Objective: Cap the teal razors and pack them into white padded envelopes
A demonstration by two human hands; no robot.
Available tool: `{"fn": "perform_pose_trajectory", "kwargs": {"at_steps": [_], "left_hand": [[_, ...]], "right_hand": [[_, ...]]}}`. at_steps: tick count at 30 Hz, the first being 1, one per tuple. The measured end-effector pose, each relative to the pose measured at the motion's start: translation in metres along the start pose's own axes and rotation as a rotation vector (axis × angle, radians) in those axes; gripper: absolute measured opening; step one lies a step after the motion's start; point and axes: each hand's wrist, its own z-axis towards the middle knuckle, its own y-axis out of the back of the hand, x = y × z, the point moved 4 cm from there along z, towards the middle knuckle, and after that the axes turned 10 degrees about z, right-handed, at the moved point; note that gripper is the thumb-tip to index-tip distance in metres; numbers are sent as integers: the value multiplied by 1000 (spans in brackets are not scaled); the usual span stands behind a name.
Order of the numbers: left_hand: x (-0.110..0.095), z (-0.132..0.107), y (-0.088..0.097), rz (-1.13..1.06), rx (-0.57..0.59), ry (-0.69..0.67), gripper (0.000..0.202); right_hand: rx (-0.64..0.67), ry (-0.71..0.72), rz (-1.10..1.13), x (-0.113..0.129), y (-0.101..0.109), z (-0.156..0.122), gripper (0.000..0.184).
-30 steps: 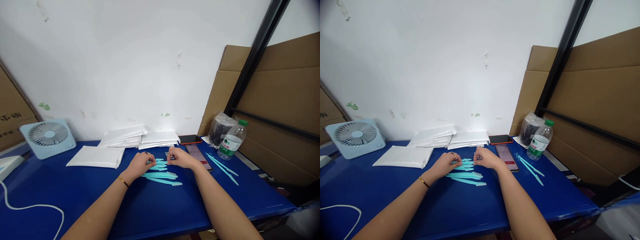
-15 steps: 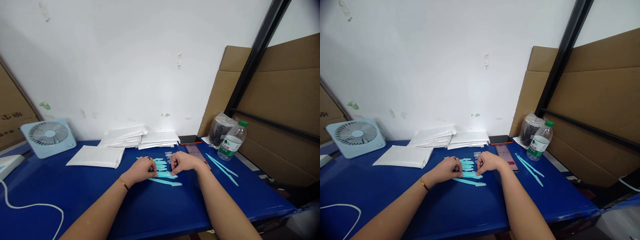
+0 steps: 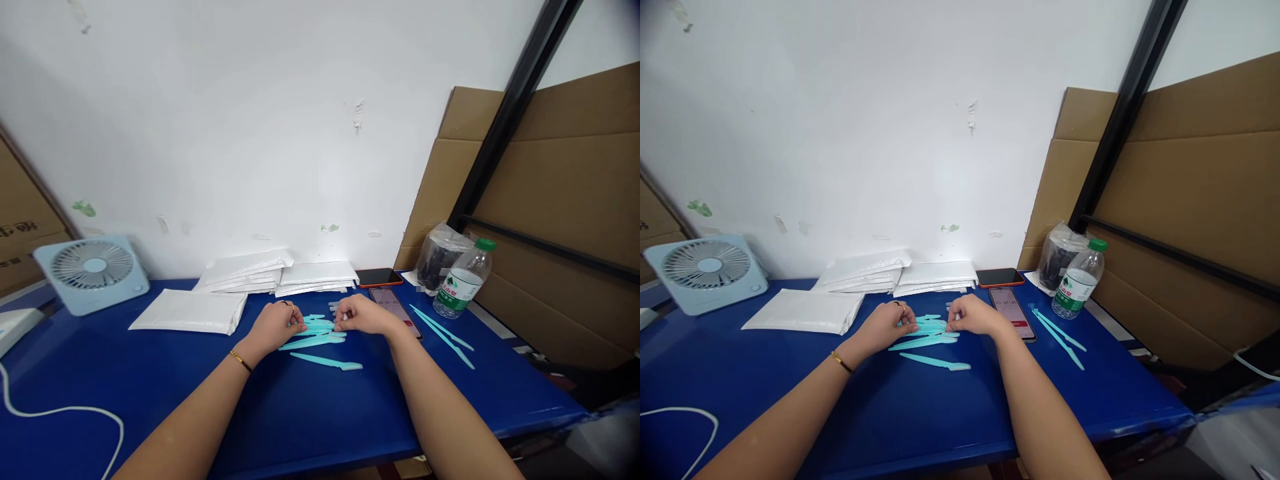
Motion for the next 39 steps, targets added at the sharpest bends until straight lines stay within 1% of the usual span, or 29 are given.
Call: {"fn": "perform_pose_trajectory", "kwargs": {"at_steps": [4,5,7,9,11,13,15,17,19,22,24,25,26,29,31,34,36,39], "left_hand": [[11,0,-1,7,-8,102,22],[11,0,-1,-4,-13,103,24],[5,-2,-1,-33,-9,40,31],[-5,-4,-4,-35,28,-62,31],[-14,-6,-8,-3,75,-123,25],[-19,-7,-11,32,93,-122,20],[-18,-5,-11,30,90,-106,18],[-15,-3,-9,14,62,-88,17],[-8,-1,-5,21,20,-44,17],[3,0,2,64,-41,48,17],[5,-1,4,64,-48,75,19],[3,-2,4,55,-37,64,21],[0,-2,3,48,-19,37,22],[-13,-3,-2,70,29,-73,20],[-19,-4,-6,95,45,-104,18],[-22,-4,-10,82,89,-87,17],[-20,-5,-11,62,119,-85,17],[-13,-4,-6,93,91,-75,15]], "right_hand": [[-157,-114,-20,-15,8,1,13],[-180,-130,-29,-17,10,0,13],[-189,-126,-43,-17,11,0,12],[-160,-97,-35,-14,10,-1,11],[-88,-62,-15,-8,6,-1,13],[16,-39,-22,-3,-1,-1,20],[94,-21,-47,-1,-7,0,25],[107,-7,-60,-1,-9,2,23],[57,-4,-56,-3,-7,3,19],[-110,-69,-62,-10,4,2,15],[-205,-134,-76,-15,12,-1,16],[-214,-152,-80,-16,14,-2,19],[-189,-157,-80,-17,13,-3,22],[8,-127,-82,-15,2,-2,27],[107,-115,-101,-13,-7,-1,26],[145,-115,-119,-12,-16,2,24],[161,-109,-113,-11,-18,2,23],[150,-93,-100,-10,-14,0,18]]}}
